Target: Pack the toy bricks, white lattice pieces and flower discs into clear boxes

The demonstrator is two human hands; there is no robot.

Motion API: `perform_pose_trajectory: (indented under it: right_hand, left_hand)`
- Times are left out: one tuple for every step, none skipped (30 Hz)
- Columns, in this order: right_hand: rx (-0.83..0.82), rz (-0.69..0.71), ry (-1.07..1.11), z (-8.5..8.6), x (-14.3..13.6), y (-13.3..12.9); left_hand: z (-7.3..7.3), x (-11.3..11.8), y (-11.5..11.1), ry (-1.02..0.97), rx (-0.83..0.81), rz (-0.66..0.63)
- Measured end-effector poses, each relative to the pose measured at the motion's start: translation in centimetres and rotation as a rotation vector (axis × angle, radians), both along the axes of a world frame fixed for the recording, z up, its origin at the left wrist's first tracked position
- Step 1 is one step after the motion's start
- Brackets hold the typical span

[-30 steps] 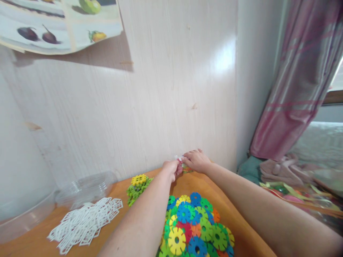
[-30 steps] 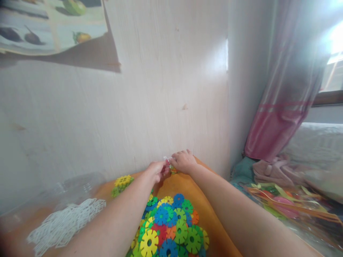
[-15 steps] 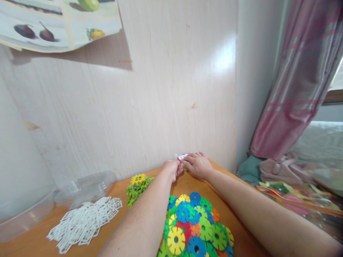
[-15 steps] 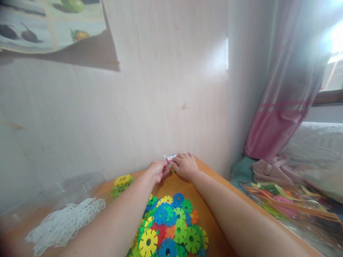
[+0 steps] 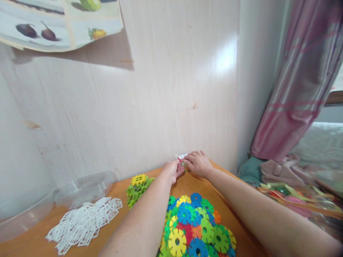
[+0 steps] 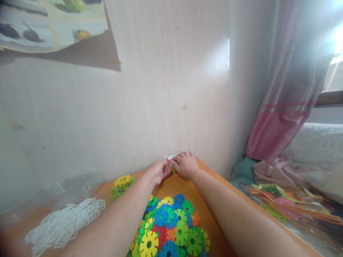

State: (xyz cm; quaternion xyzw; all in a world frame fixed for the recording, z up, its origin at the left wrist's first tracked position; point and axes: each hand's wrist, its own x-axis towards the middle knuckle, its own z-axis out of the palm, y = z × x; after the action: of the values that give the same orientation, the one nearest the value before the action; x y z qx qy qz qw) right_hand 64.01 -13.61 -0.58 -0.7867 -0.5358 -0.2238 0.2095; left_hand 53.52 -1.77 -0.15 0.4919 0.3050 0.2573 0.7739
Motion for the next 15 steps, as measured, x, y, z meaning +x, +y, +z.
perform_pose_trajectory:
  right_hand:
    - [0.003, -0.001, 0.004, 0.0, 0.1, 0.0]
    - [0.004, -0.002, 0.008, 0.0, 0.2, 0.0]
    - [0.005, -0.005, 0.011, 0.0, 0.2, 0.0]
    - [0.003, -0.007, 0.016, -0.1, 0.3, 0.0]
    - [0.001, -0.006, 0.02, -0.1, 0.4, -0.1]
    - [-0.001, -0.002, 0.024, -0.1, 0.5, -0.1]
    - [-0.002, 0.007, 0.027, -0.2, 0.6, -0.2]
    - [0.0, 0.018, 0.028, -0.2, 0.6, -0.3]
    - [0.003, 0.029, 0.027, -0.2, 0.6, -0.4]
    - [0.008, 0.037, 0.026, -0.2, 0.6, -0.5]
    - [0.013, 0.044, 0.025, -0.1, 0.6, -0.6]
    - [0.018, 0.047, 0.027, 0.0, 0.6, -0.8]
    - [0.025, 0.046, 0.03, 0.1, 0.5, -0.9]
    - [0.035, 0.041, 0.035, 0.2, 0.5, -1.0]
    - [0.05, 0.032, 0.04, 0.3, 0.4, -1.1]
  left_hand:
    - [0.0, 0.0, 0.0, -0.002, -0.001, -0.006]
    - [0.0, 0.1, -0.1, -0.003, -0.002, -0.012]
    - [0.0, 0.1, -0.2, -0.004, -0.002, -0.018]
    - [-0.1, 0.1, -0.3, -0.004, -0.003, -0.023]
    - [0.0, 0.1, -0.4, -0.003, -0.004, -0.028]
    - [0.0, 0.1, -0.5, -0.001, -0.004, -0.032]
    - [0.0, 0.1, -0.5, 0.002, -0.003, -0.036]
    - [0.0, 0.1, -0.5, 0.006, -0.002, -0.039]
    - [0.1, 0.0, -0.5, 0.01, -0.001, -0.042]
    - [0.2, 0.0, -0.4, 0.015, 0.001, -0.044]
    - [0.2, 0.0, -0.3, 0.019, 0.004, -0.045]
    - [0.3, 0.0, -0.2, 0.025, 0.008, -0.045]
    - [0.3, 0.0, -0.1, 0.031, 0.011, -0.044]
    - [0.3, 0.0, 0.0, 0.038, 0.015, -0.041]
    - [0.3, 0.0, 0.1, 0.047, 0.02, -0.037]
